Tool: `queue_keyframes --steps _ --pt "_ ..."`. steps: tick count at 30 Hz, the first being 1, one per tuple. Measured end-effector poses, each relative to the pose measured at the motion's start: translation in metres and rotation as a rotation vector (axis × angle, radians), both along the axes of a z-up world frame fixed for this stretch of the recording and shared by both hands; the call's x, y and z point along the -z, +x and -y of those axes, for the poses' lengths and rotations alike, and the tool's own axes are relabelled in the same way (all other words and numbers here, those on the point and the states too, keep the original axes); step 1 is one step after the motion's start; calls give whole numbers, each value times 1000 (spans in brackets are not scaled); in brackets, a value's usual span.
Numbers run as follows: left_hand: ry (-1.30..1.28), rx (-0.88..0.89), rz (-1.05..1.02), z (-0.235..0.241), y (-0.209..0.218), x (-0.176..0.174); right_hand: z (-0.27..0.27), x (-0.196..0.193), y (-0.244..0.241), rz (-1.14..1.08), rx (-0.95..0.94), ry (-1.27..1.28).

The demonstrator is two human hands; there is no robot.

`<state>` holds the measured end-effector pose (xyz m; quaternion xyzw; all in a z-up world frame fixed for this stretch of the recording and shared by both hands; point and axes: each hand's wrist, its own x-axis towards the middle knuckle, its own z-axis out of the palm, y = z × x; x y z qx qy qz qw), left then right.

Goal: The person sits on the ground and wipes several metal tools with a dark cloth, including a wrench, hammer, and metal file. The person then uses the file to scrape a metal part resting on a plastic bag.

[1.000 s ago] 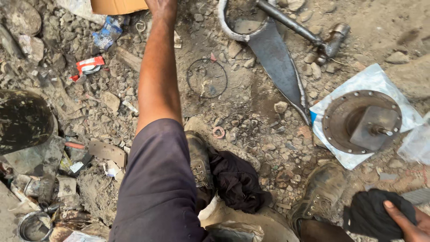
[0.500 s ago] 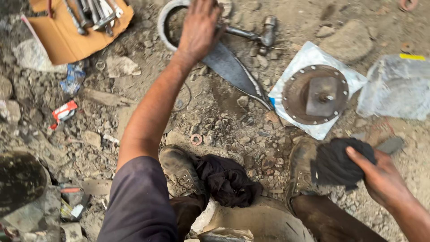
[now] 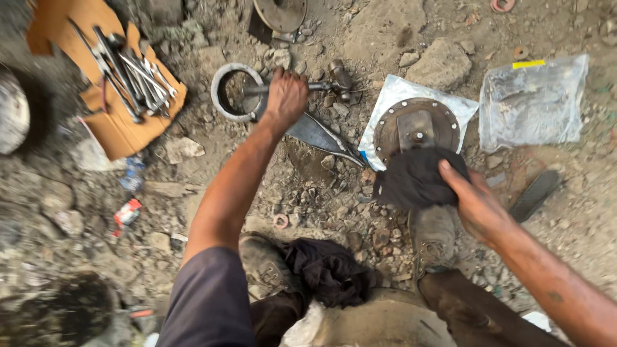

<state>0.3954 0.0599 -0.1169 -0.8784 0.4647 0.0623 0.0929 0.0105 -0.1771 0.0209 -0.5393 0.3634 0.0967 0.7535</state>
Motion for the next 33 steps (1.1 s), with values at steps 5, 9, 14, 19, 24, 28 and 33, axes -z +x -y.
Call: queue_keyframes --steps 5,9,14,19,24,28,33 --pt "-134 -132 -51 -8 -78 -65 8 -17 24 -53 -87 -306" --pt "-315 -91 -60 -26 -136 -128 12 -28 27 37 66 -387" --pt "-352 -323 -182 -7 -191 -186 -40 -32 19 29 265 -31" --pt "-597 -393 -162 28 -259 -211 -78 -11 33 507 314 597" --pt "-819 -529 -220 63 -309 -230 -39 -23 19 793 368 865" --pt "-677 -811 -471 76 -317 -224 -22 -39 1 546 437 832" --pt "-817 -632 -322 78 -347 -215 -40 -24 3 623 276 426"
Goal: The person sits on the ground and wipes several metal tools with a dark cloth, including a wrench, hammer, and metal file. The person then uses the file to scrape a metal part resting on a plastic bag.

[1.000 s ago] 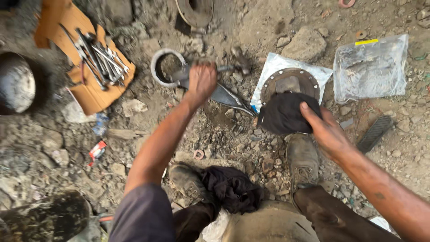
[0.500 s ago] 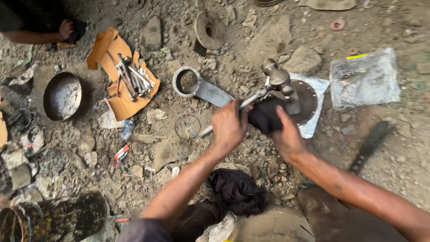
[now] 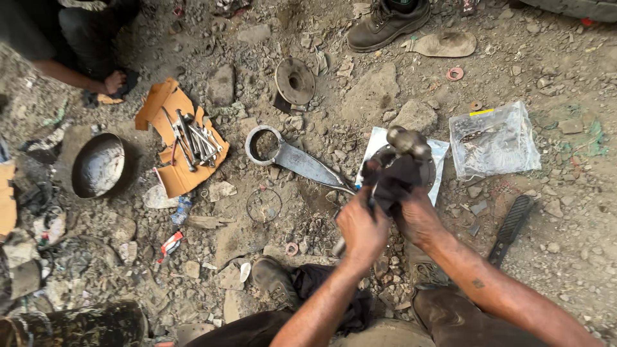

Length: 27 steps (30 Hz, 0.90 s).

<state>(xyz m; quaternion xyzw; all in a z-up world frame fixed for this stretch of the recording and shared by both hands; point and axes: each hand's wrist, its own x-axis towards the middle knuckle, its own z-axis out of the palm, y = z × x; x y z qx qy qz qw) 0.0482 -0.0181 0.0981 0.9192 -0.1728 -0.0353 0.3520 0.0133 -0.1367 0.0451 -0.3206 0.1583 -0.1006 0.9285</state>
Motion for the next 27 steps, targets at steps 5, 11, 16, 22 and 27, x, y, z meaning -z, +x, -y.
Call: queue_keyframes --steps 5,11,16,22,27 --pt "-102 90 69 13 -26 0 3 30 13 -94 188 80" --pt "-21 181 -204 -25 -23 -17 47 23 20 -90 237 155" --pt "-574 -58 -360 -24 -42 1 55 11 26 23 174 243" --pt "-791 -164 -52 -3 -42 23 -3 -1 1 -273 -96 75" --pt "-931 -193 -238 -30 -35 28 -41 12 9 -436 -94 -223"
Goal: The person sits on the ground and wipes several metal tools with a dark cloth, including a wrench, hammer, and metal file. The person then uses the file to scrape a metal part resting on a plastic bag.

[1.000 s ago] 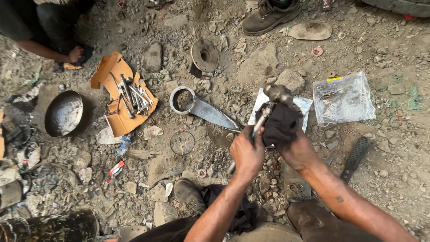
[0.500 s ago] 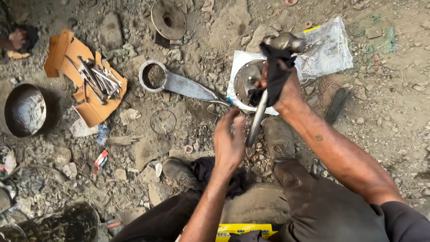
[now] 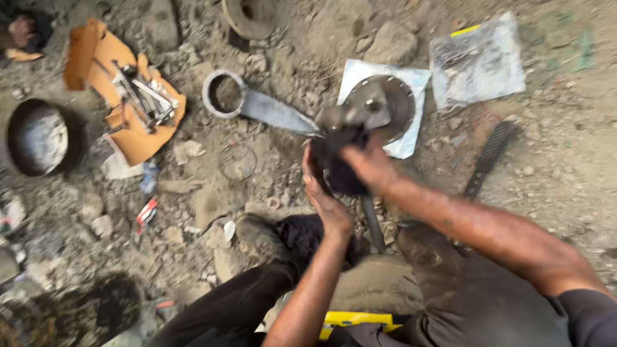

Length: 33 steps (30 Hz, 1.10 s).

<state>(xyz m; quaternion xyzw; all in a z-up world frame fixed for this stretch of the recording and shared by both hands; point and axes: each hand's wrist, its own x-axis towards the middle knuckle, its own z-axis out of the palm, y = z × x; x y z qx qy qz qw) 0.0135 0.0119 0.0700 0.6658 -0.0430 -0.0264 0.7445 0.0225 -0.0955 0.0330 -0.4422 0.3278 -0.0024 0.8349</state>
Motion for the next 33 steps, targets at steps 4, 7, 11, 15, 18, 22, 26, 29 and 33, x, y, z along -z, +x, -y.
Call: queue_keyframes --steps 4,7,11,15,18,22,26,29,33 --pt "89 82 -108 -11 -25 3 45 12 40 227 252 91" --pt "90 54 -134 2 -45 7 74 1 38 432 285 228" --pt "-5 -125 -29 19 -45 3 52 -21 12 211 285 300" --pt "-73 -156 70 24 -26 0 2 -15 -38 117 -348 -601" --pt "88 -38 -152 23 -18 6 1 6 -45 52 -231 69" --pt "-285 150 -617 8 24 19 0 21 -47 46 -417 -352" --pt "-164 281 -591 -19 53 35 5 27 -68 50 -730 -391" --pt "-200 238 -516 -36 61 41 3 37 -74 156 -843 -502" --pt "-243 233 -428 -56 72 44 28 52 -81 81 -1244 -768"
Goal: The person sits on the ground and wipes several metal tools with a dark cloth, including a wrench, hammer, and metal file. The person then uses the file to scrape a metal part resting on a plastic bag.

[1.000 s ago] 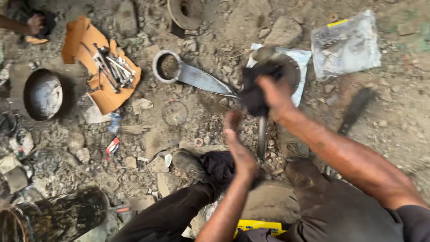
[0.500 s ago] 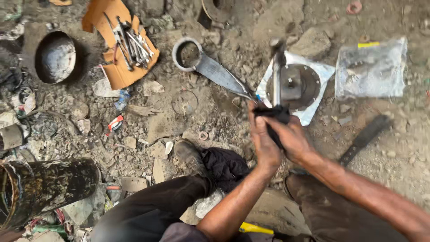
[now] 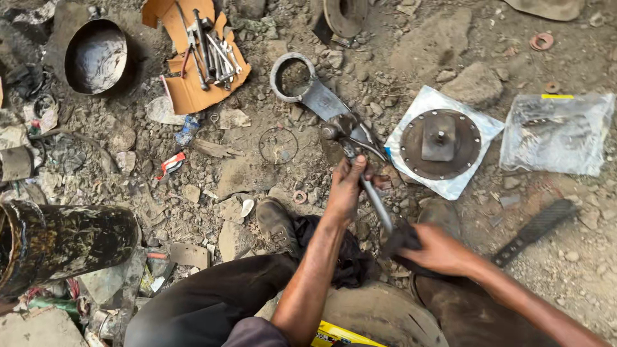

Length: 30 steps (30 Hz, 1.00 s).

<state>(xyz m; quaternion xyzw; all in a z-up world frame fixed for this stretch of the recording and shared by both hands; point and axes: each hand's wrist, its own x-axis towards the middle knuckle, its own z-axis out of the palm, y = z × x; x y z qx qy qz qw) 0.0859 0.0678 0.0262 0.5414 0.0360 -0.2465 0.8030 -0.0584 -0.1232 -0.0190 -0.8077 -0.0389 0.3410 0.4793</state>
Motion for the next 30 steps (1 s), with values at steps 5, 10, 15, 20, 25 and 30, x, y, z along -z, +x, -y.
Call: queue_keyframes --steps 5,10,15,20,25,30 --pt "-130 -70 -60 -14 7 -8 56 -4 25 8 750 92" --pt "-89 -49 -79 11 -25 -14 20 -26 75 -125 927 584" --pt "547 109 279 36 -50 -31 -44 -47 91 291 777 250" --pt "674 257 370 38 -62 -48 -4 -44 119 -284 1235 1216" --pt "851 471 519 36 -66 -51 41 -31 129 -352 1025 1269" --pt "19 373 -123 39 -73 -45 53 -21 122 -314 996 1402"
